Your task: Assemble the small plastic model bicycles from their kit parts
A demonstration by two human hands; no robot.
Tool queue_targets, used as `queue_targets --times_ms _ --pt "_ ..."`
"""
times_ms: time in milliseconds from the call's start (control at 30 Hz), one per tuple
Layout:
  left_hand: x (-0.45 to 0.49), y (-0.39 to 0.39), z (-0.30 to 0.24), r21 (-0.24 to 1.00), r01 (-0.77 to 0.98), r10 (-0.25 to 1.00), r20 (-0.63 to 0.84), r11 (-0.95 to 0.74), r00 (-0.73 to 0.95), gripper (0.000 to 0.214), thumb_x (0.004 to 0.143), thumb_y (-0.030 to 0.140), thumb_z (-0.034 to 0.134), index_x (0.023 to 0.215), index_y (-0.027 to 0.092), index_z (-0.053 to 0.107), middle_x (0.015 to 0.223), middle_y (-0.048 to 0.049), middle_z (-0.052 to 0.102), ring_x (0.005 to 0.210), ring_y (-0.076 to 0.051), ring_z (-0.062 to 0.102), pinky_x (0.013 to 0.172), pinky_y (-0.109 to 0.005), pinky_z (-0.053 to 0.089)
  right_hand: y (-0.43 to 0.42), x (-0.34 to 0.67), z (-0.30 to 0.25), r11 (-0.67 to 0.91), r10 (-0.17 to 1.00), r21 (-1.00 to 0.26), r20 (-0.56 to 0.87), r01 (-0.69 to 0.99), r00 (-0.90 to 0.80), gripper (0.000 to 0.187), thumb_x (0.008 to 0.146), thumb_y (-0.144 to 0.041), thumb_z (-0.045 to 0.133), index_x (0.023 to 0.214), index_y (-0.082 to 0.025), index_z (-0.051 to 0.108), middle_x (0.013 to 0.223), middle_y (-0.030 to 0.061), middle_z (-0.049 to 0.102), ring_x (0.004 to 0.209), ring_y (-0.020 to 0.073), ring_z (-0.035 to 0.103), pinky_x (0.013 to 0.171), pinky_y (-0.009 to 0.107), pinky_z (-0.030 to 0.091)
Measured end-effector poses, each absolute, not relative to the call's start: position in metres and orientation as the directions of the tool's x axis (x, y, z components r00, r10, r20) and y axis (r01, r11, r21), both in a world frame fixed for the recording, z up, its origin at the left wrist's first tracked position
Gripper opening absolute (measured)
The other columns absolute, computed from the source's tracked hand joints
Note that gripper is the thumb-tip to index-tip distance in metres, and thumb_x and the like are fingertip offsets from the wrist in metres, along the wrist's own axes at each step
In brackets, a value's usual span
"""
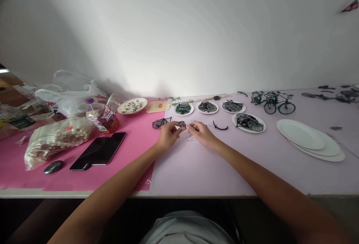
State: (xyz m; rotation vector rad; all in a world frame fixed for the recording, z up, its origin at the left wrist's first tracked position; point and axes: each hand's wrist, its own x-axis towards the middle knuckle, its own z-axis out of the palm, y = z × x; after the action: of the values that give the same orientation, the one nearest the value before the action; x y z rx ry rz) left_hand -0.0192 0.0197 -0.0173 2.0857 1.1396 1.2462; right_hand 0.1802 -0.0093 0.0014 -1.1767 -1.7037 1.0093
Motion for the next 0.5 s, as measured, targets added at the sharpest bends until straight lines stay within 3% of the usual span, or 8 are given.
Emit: queue_targets --times_ms 100,167,300,500 --pt "-0.019 0.018 -0.015 0.700 0.433 0.823 0.497 -0.568 0.277 0.017 0.093 0.028 0.068 0.104 0.017 0.074 0.085 -0.0033 0.076 0.057 -0.011 0.061 0.061 -0.024 0.048 -0.011 0.179 -0.002 0.303 0.953 -0.879 0.270 0.368 -0.140 0.040 0.091 -0.061 0.062 0.099 -0.022 0.061 0.085 0.0005 0.061 0.068 0.0152 0.051 0.059 0.027 0.038" --pt "-0.018 0.016 -0.015 0.623 0.464 0.776 0.536 -0.629 0.333 0.018 0.091 0.020 0.065 0.107 0.018 0.074 0.095 -0.0042 0.076 0.062 -0.011 0.061 0.064 -0.024 0.048 -0.012 0.178 -0.005 0.291 0.957 -0.881 0.273 0.374 -0.103 0.042 0.089 -0.062 0.064 0.103 -0.023 0.060 0.076 -0.0026 0.058 0.062 0.0142 0.047 0.056 0.026 0.036" --pt "-0.017 0.014 -0.018 0.508 0.499 0.710 0.554 -0.702 0.436 0.021 0.091 0.016 0.060 0.104 0.021 0.075 0.097 -0.0045 0.072 0.068 -0.012 0.060 0.064 -0.023 0.046 -0.009 0.177 -0.010 0.310 0.948 -0.846 0.310 0.434 -0.073 0.043 0.083 -0.062 0.070 0.098 -0.022 0.062 0.067 -0.0049 0.051 0.058 0.0140 0.042 0.054 0.027 0.033" --pt "-0.015 0.015 -0.022 0.491 0.522 0.712 0.558 -0.698 0.427 0.014 0.092 0.020 0.062 0.099 0.019 0.074 0.096 -0.0040 0.070 0.064 -0.010 0.057 0.061 -0.023 0.044 -0.002 0.178 -0.013 0.358 0.930 -0.818 0.355 0.450 -0.096 0.043 0.085 -0.062 0.067 0.088 -0.020 0.063 0.069 -0.0025 0.052 0.063 0.0154 0.045 0.060 0.028 0.036"
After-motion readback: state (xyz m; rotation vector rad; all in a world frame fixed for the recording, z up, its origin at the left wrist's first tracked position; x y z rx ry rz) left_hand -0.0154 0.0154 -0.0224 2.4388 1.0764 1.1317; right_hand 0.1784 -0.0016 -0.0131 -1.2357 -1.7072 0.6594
